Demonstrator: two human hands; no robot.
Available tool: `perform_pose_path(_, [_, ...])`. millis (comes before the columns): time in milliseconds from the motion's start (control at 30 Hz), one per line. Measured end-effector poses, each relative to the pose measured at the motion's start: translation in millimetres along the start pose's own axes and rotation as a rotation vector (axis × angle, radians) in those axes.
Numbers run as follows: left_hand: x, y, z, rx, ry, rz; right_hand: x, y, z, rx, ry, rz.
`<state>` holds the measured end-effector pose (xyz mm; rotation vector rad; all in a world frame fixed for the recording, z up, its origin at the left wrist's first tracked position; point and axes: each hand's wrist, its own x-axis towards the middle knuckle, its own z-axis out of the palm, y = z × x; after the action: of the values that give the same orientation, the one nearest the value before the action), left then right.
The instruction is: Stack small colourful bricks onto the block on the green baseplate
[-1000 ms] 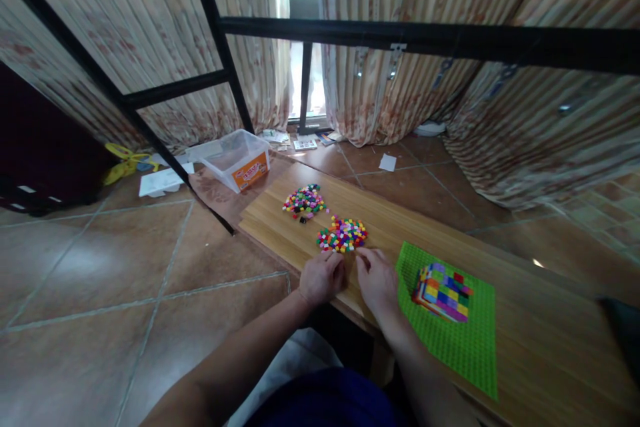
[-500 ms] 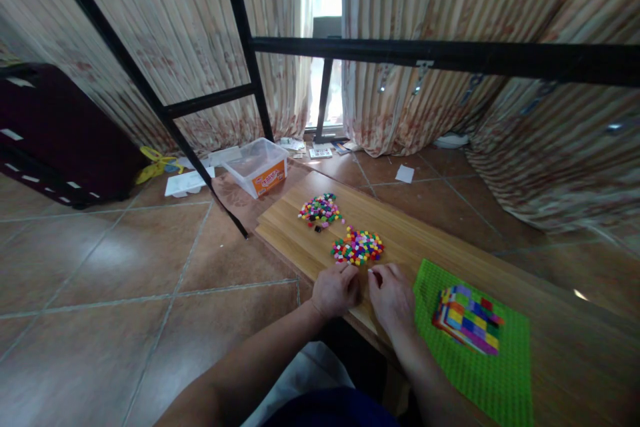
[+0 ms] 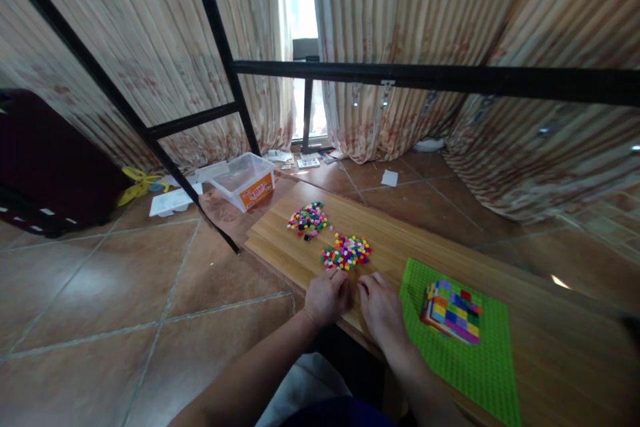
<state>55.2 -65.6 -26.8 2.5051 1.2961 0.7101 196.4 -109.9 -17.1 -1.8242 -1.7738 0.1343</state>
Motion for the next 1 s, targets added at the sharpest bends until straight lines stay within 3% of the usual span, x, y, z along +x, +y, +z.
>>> perform_pose_path(133, [0,-1,-1.3,-0.009,0.008,0.010,-17,-8,-16,0.066,0.027,0.064])
perform_pose_path(300, [2,-2,-3.5,0.006,0.015,0.005,-48,-8,-63,0.329,0.132,0.213])
perform_pose_path(500, [3,-2,-4.6,0.020,0.008,0.009,-78,34,-107,0.356,0.364,0.486])
perform_pose_path(600, [4,-2,-4.3,0.036,0.000,0.003,-79,62,-113,0.361,0.450,0.570])
perform_pose_path(733, [4,-3,-2.7,0.048,0.001,-0.001,-68,85,-113,0.346,0.524,0.580])
perform_pose_path(1000, [4,-2,-3.5,0.035,0.000,-0.011,-53,92,-104,0.393,0.524,0.527])
